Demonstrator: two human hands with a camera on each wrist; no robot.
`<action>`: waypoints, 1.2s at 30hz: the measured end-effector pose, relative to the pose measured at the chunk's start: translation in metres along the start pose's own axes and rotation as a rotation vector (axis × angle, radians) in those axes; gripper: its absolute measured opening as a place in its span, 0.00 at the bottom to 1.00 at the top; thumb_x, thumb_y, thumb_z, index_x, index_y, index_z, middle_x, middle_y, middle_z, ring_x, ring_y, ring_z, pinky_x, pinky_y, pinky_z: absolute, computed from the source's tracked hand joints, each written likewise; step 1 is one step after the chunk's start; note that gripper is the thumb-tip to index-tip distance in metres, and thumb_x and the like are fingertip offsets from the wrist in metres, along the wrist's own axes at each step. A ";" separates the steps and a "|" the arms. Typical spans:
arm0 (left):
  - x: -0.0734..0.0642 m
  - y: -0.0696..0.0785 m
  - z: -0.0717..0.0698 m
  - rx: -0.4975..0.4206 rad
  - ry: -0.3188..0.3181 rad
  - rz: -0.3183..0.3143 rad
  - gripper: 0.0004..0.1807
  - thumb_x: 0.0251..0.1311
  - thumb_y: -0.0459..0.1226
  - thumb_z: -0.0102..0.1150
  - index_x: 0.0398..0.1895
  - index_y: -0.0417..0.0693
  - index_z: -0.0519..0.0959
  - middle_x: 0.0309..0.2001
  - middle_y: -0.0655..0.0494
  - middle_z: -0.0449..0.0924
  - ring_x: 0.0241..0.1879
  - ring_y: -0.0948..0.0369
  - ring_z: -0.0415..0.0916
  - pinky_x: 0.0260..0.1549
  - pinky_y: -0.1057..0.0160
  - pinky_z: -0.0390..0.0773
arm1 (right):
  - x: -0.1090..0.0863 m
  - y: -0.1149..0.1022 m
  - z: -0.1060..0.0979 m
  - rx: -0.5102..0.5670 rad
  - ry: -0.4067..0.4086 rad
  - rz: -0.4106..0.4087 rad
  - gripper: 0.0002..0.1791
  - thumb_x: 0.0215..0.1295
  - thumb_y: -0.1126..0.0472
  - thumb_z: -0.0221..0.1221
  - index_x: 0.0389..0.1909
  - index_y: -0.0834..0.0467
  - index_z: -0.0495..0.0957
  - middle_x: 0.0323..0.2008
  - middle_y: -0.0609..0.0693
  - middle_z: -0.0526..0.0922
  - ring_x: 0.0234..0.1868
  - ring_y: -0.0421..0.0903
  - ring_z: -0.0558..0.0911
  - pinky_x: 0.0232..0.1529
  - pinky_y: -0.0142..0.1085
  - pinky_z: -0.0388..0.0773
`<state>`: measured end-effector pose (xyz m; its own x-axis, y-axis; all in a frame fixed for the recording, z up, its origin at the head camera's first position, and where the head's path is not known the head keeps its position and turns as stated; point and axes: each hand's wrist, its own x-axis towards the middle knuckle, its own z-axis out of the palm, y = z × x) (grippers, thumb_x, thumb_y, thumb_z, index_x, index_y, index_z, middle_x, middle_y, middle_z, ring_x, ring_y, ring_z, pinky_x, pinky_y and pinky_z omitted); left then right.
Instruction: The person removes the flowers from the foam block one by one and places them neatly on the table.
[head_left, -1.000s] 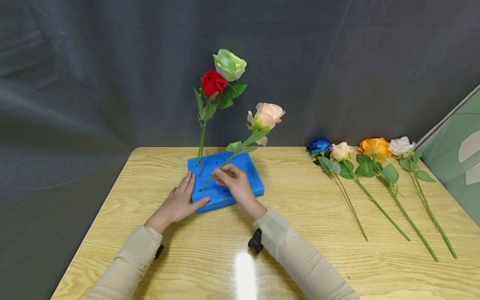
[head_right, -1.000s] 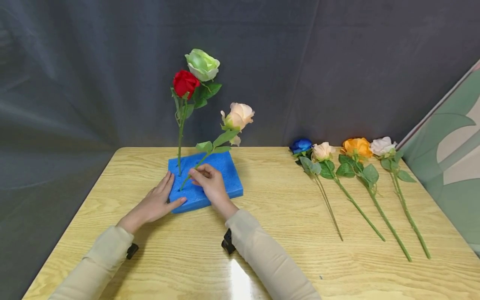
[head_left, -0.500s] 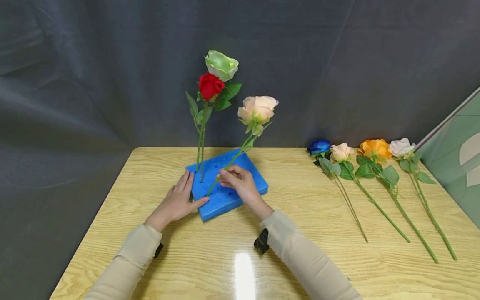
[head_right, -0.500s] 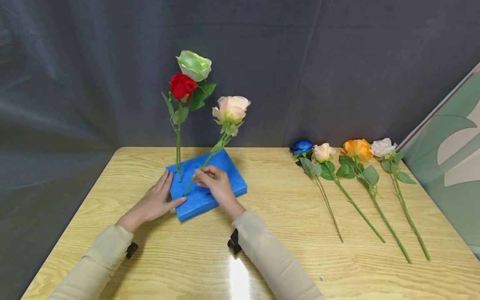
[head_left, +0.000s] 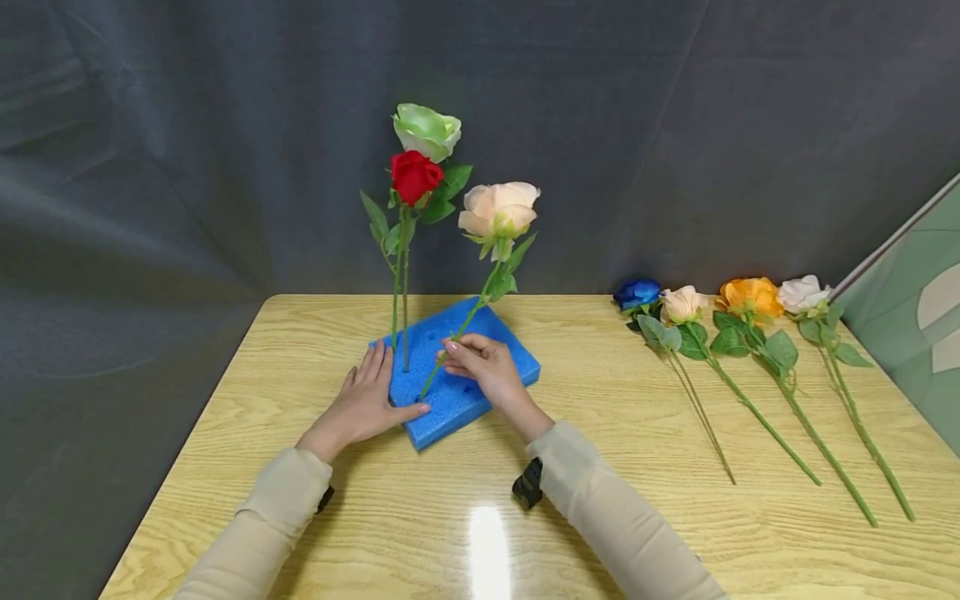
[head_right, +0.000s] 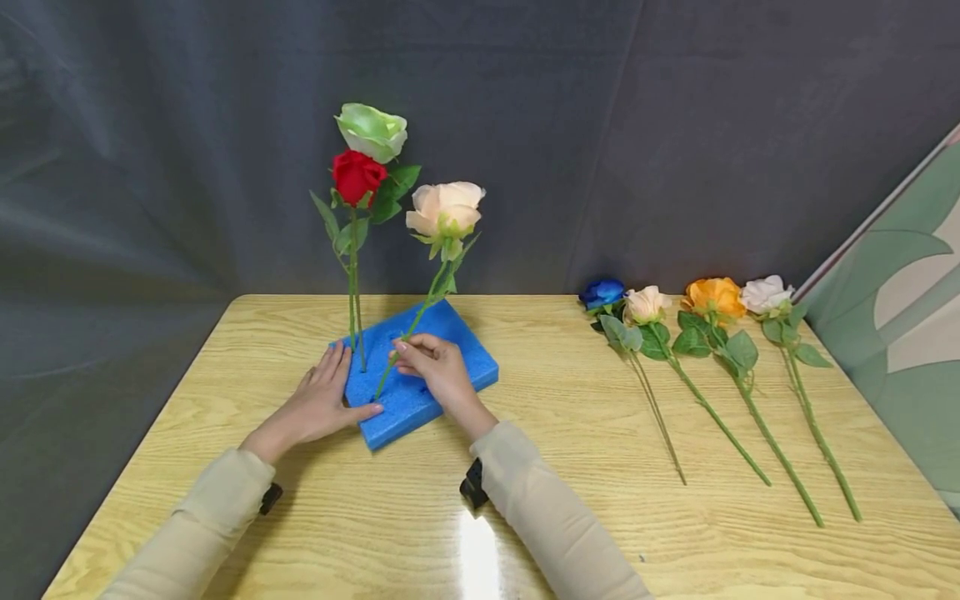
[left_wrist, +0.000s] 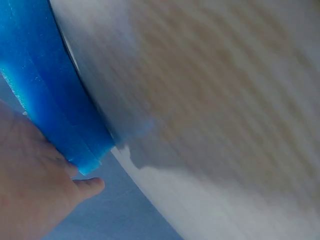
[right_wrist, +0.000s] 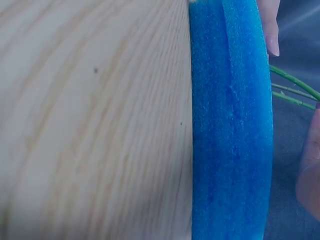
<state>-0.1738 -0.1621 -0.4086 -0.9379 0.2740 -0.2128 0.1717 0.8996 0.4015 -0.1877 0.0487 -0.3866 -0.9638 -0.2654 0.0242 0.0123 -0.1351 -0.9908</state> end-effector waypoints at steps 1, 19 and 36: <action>0.000 0.000 0.000 0.005 -0.005 -0.004 0.65 0.52 0.73 0.47 0.75 0.39 0.32 0.77 0.44 0.22 0.77 0.47 0.23 0.71 0.36 0.38 | 0.000 0.001 0.000 -0.004 0.001 0.000 0.18 0.70 0.65 0.53 0.50 0.78 0.71 0.48 0.65 0.82 0.35 0.32 0.84 0.47 0.32 0.82; 0.003 0.002 -0.005 0.011 -0.078 -0.009 0.66 0.51 0.74 0.46 0.75 0.39 0.28 0.76 0.44 0.18 0.76 0.47 0.19 0.69 0.33 0.39 | -0.002 -0.003 0.003 -0.025 0.000 -0.046 0.19 0.70 0.65 0.52 0.53 0.77 0.74 0.50 0.69 0.80 0.36 0.30 0.84 0.47 0.31 0.82; 0.000 0.003 -0.007 -0.010 -0.090 -0.005 0.65 0.53 0.72 0.48 0.74 0.38 0.28 0.76 0.44 0.18 0.76 0.47 0.19 0.69 0.33 0.40 | -0.004 0.000 0.000 0.030 0.017 -0.038 0.18 0.70 0.66 0.52 0.54 0.74 0.74 0.40 0.52 0.87 0.38 0.32 0.84 0.46 0.29 0.82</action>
<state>-0.1754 -0.1619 -0.4010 -0.9077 0.2995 -0.2940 0.1638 0.8979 0.4087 -0.1837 0.0503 -0.3871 -0.9681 -0.2432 0.0594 -0.0169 -0.1733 -0.9847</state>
